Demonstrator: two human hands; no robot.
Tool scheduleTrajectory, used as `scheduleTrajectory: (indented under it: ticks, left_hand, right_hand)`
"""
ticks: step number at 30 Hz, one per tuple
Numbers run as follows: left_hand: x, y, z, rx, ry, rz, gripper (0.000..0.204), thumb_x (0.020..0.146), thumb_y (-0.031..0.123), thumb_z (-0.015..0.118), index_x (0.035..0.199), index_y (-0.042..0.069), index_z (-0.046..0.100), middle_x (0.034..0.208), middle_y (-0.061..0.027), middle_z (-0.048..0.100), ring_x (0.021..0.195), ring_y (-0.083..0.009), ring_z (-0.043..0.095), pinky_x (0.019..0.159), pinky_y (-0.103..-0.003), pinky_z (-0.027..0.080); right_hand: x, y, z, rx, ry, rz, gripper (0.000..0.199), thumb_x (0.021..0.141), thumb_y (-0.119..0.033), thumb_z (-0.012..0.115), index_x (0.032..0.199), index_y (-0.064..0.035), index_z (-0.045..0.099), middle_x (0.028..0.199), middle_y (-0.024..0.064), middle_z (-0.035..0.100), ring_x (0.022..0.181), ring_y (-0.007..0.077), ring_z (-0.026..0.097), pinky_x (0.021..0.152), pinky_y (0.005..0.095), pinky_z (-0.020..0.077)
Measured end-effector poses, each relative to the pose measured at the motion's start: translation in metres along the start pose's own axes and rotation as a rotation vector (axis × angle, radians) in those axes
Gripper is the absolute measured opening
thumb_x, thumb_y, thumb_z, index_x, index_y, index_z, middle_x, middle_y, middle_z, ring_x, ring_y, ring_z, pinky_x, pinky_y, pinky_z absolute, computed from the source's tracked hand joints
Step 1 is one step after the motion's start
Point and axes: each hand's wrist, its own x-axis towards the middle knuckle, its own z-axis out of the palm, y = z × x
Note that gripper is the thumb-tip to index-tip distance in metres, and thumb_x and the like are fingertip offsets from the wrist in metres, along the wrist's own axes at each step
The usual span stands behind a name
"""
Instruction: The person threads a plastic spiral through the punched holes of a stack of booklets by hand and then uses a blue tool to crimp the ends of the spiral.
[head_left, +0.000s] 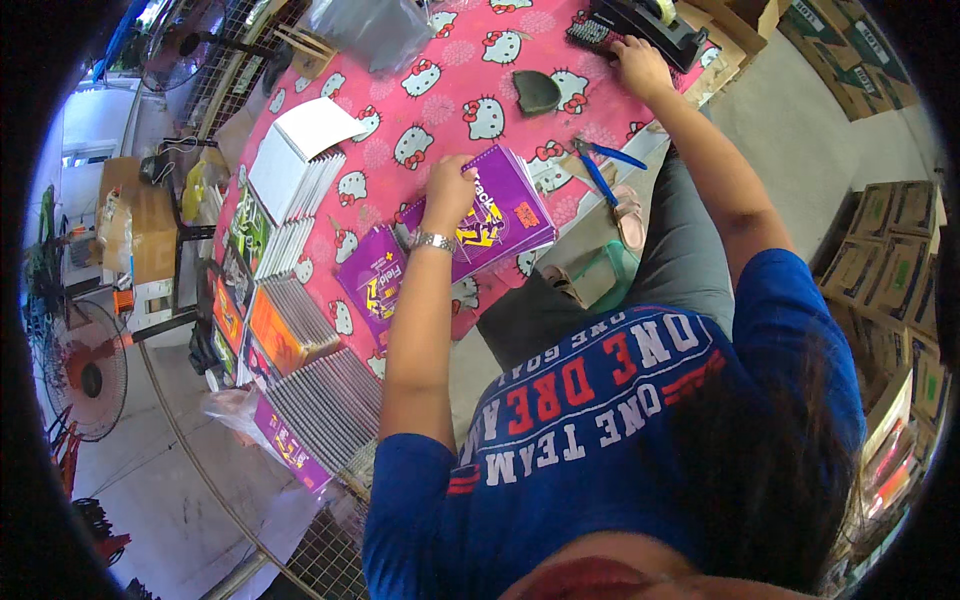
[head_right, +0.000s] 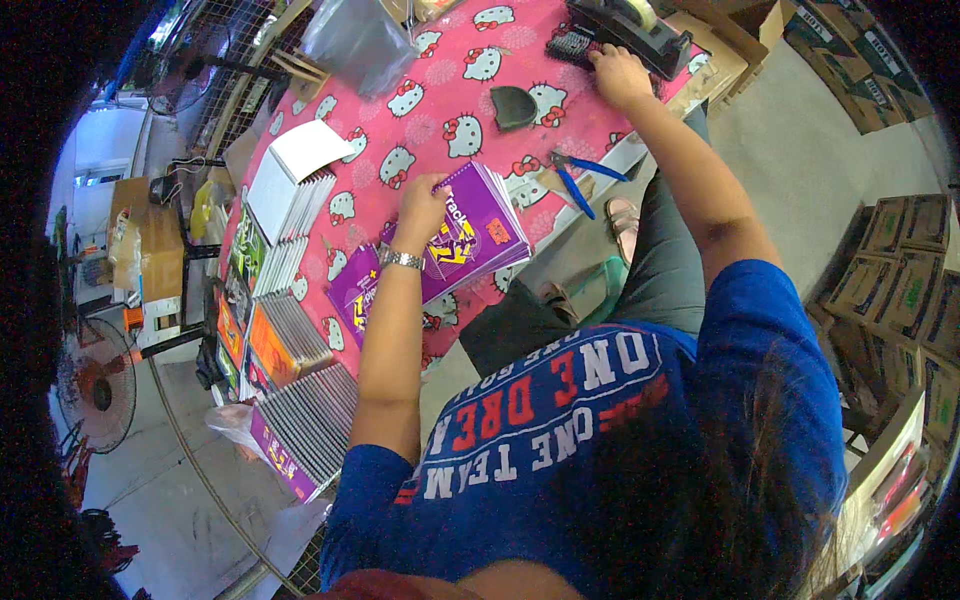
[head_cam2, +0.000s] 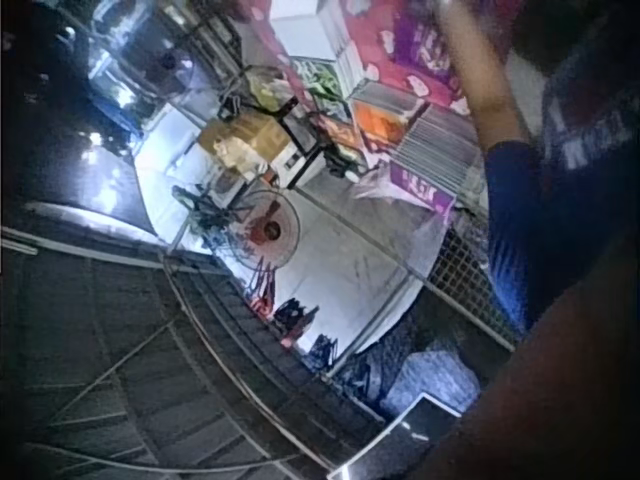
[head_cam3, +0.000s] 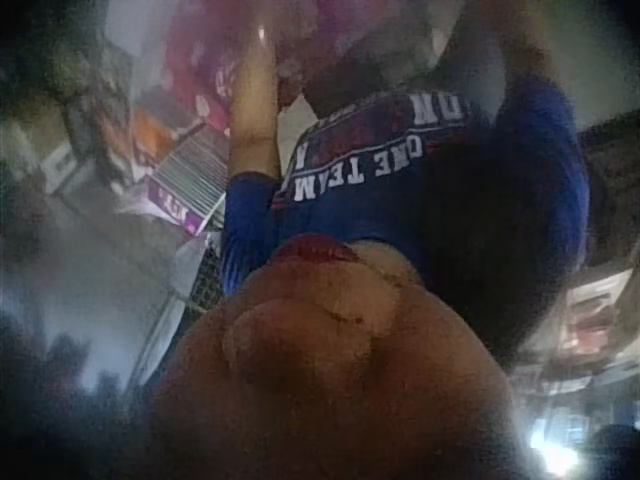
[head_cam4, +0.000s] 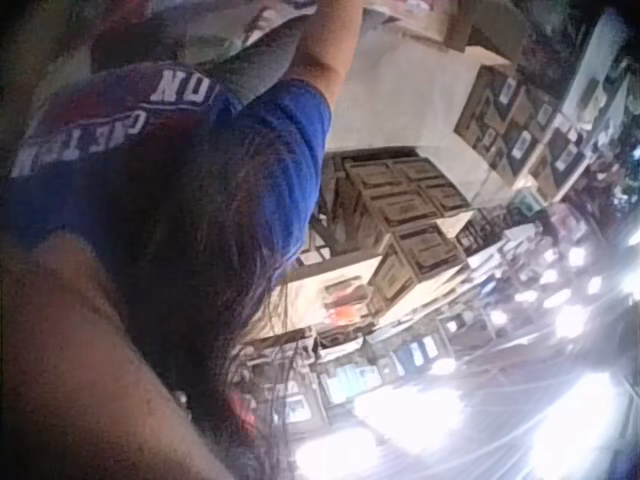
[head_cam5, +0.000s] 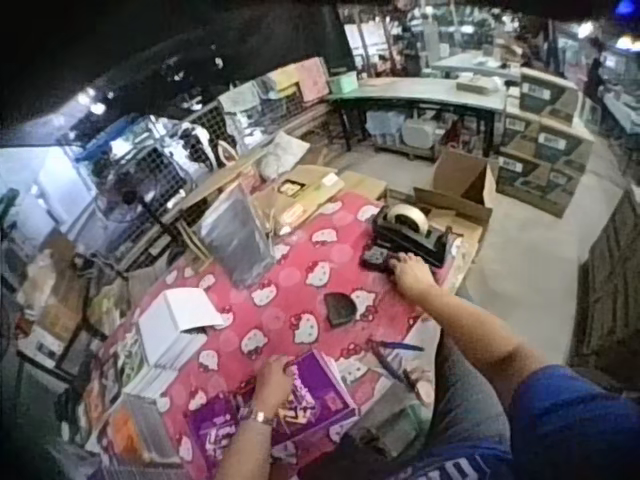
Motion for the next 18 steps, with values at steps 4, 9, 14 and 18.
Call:
scheduleTrajectory:
  ticks: [4, 9, 14, 18]
  left_hand:
    - [-0.001, -0.007, -0.002, -0.192, -0.103, -0.244, 0.025, 0.082, 0.012, 0.066, 0.106, 0.002, 0.066, 0.102, -0.0167, 0.067, 0.095, -0.0277, 0.064, 0.084, -0.036, 0.049]
    - [-0.010, 0.039, -0.059, -0.412, 0.093, -0.270, 0.018, 0.083, 0.005, 0.062, 0.099, -0.002, 0.062, 0.100, -0.0158, 0.066, 0.091, -0.0333, 0.063, 0.082, -0.041, 0.048]
    - [-0.060, 0.082, -0.102, -0.096, 0.132, 0.026, 0.016, 0.086, 0.006, 0.056, 0.101, 0.001, 0.059, 0.095, -0.0142, 0.063, 0.092, -0.0322, 0.060, 0.083, -0.042, 0.043]
    - [-0.075, 0.092, -0.088, 0.059, 0.212, 0.143, 0.017, 0.087, 0.012, 0.058, 0.103, 0.005, 0.058, 0.096, -0.0113, 0.063, 0.092, -0.0301, 0.057, 0.083, -0.041, 0.038]
  right_hand:
    - [0.019, 0.003, -0.013, 0.174, -0.251, 0.093, 0.029, 0.085, -0.018, 0.056, 0.111, -0.0060, 0.061, 0.102, 0.0197, 0.060, 0.088, 0.0394, 0.062, 0.080, 0.0469, 0.0512]
    - [0.024, -0.009, -0.027, 0.295, 0.127, -0.002, 0.026, 0.086, -0.015, 0.054, 0.109, -0.0076, 0.063, 0.095, 0.0184, 0.063, 0.090, 0.0381, 0.062, 0.081, 0.0455, 0.0508]
    - [-0.025, -0.106, -0.136, 1.040, -0.308, -0.261, 0.024, 0.087, -0.016, 0.061, 0.109, -0.0070, 0.067, 0.097, 0.0145, 0.067, 0.092, 0.0268, 0.064, 0.079, 0.0359, 0.0518]
    - [-0.059, -0.147, -0.159, 1.246, -0.255, -0.401, 0.024, 0.083, -0.015, 0.067, 0.105, -0.0060, 0.069, 0.097, 0.0107, 0.065, 0.093, 0.0273, 0.062, 0.079, 0.0359, 0.0506]
